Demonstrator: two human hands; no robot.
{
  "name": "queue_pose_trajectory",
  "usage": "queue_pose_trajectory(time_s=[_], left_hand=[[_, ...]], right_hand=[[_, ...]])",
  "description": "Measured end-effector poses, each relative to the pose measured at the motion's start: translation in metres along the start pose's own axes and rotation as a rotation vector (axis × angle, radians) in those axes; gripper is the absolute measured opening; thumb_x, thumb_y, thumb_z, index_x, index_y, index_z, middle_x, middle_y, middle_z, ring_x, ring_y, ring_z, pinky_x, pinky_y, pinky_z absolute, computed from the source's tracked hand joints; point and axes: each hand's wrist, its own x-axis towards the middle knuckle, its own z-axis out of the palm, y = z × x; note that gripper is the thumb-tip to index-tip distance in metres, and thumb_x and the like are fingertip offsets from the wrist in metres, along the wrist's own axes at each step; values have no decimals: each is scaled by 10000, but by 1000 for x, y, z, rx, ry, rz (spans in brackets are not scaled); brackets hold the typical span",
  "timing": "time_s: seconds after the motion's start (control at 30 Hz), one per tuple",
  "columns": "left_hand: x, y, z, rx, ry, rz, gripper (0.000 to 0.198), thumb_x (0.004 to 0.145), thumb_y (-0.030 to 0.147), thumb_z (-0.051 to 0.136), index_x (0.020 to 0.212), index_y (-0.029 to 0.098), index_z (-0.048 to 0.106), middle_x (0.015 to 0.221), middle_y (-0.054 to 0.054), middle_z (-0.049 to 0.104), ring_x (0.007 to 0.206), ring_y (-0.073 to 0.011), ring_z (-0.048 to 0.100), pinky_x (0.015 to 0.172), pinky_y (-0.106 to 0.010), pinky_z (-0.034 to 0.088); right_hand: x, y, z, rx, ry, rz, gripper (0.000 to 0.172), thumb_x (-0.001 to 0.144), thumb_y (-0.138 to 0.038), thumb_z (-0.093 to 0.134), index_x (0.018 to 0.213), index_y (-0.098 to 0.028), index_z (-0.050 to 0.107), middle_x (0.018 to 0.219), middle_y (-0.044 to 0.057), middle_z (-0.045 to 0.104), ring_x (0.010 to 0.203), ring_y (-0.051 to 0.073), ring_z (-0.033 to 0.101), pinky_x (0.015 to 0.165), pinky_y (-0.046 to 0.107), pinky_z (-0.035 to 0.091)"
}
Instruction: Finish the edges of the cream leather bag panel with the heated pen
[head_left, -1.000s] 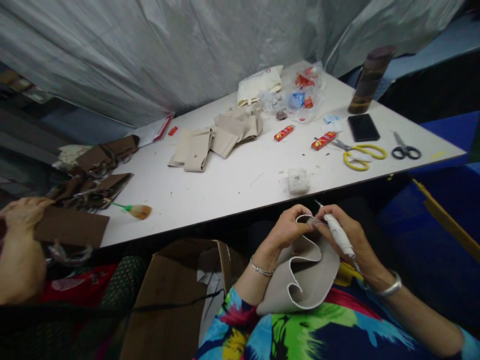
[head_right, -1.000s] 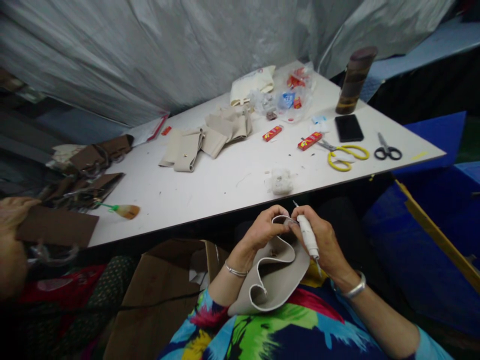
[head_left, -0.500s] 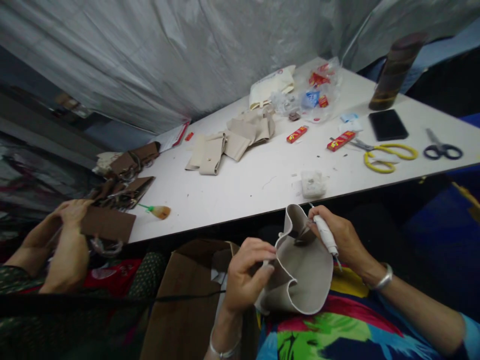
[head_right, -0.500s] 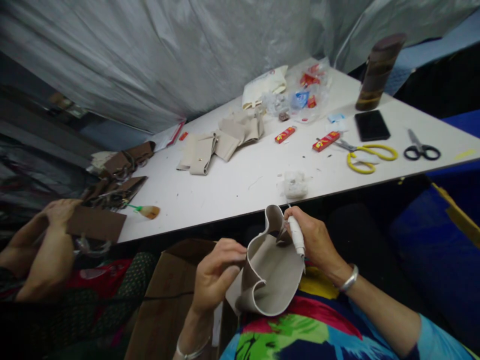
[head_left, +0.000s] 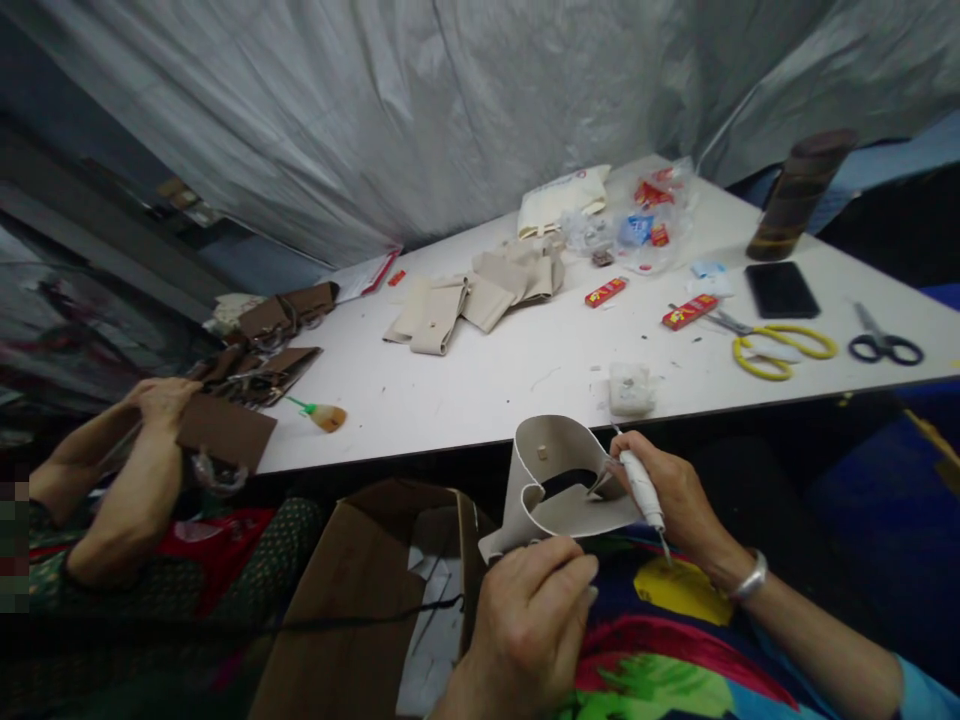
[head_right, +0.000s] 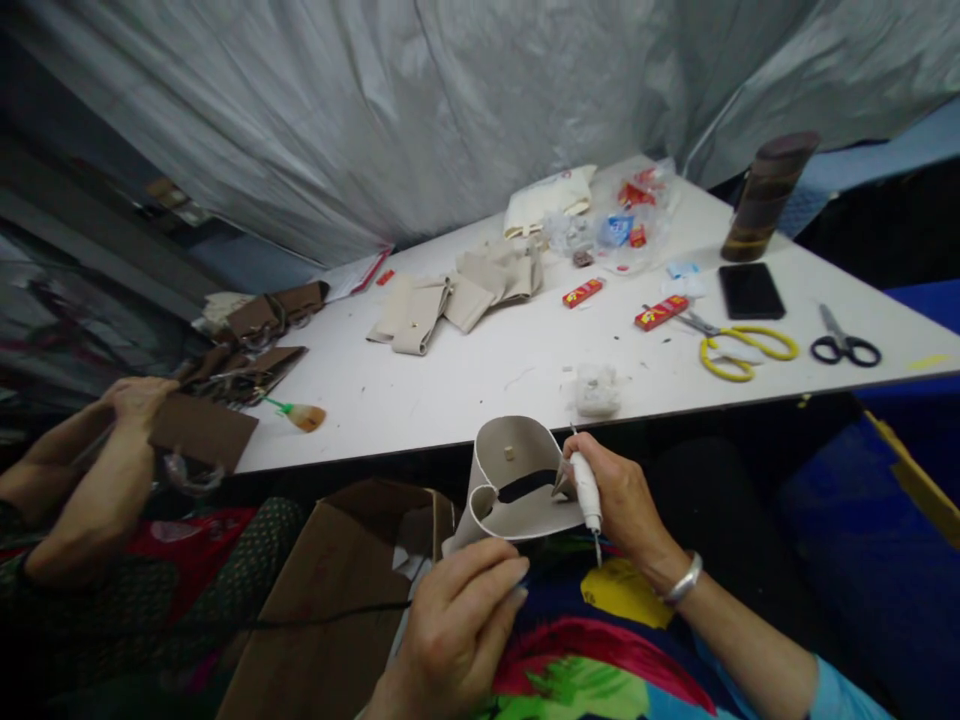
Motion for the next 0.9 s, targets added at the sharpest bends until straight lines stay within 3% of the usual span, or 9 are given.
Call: queue_pose_trajectory(time_s=[0.07, 0.13, 0.3, 0.4, 0.5, 0.7, 0.8, 0.9], left_hand=[[-3, -10, 4, 50, 58, -58, 365, 939, 146, 650, 1301, 193, 654, 1297, -159, 739, 1156, -286, 729, 964, -387, 611], [-4, -19, 7, 88, 30, -99, 361, 941, 167, 655, 1301, 193, 650, 1333, -159, 723, 1177, -305, 718, 983, -415, 608], [-6, -24, 11, 80, -128, -131, 133, 964, 138, 579, 973, 197, 698, 920, -82, 740, 822, -241, 721, 724, -352, 590], [-9, -19, 17, 65, -98, -99, 167, 956, 110, 554, 851, 198, 651, 806, -53, 669, 750, -222, 671, 663, -330, 527], [-10, -17, 24, 19, -36, -106, 149, 962, 117, 561, 867, 194, 646, 821, -49, 656, 768, -208, 659, 682, -311, 503], [-8, -24, 19, -22, 265, -235, 151, 980, 164, 625, 833, 188, 651, 847, -33, 636, 786, -165, 630, 716, -270, 491], [-9, -38, -1, -45, 489, -237, 212, 966, 142, 643, 759, 186, 634, 804, -10, 616, 736, -140, 605, 688, -249, 478], [-8, -62, -33, -76, 772, -233, 341, 972, 214, 651, 641, 181, 574, 704, 8, 574, 643, -131, 539, 618, -258, 433]], right_hand=[[-1, 0, 1, 19, 9, 0, 81, 1044, -316, 564, 1014, -244, 582, 746, -37, 607, 621, 148, 573, 608, 250, 413], [-1, -1, 1, 29, 15, 3, 90, 1046, -325, 566, 1015, -242, 583, 755, -38, 604, 624, 144, 561, 613, 249, 414], [-1, -1, 3, 44, -8, 40, 127, 1057, -362, 561, 1017, -245, 592, 764, -35, 613, 639, 148, 563, 618, 253, 407], [-1, 0, 4, 95, -21, 75, 182, 1062, -420, 557, 1015, -249, 598, 775, -27, 644, 655, 156, 588, 615, 250, 421], [1, 3, 5, 126, 7, 115, 244, 1051, -490, 567, 1011, -252, 603, 761, -24, 654, 633, 157, 590, 585, 244, 429], [0, -8, -4, 197, 91, 222, 335, 1007, -579, 585, 974, -247, 618, 657, -32, 624, 538, 160, 586, 491, 238, 435], [-7, -20, -16, 286, 135, 233, 340, 987, -580, 625, 982, -239, 637, 752, 12, 727, 625, 187, 696, 546, 243, 535], [-16, -29, -32, 329, 319, 236, 338, 955, -571, 698, 971, -236, 651, 825, 35, 777, 708, 197, 761, 643, 241, 613]])
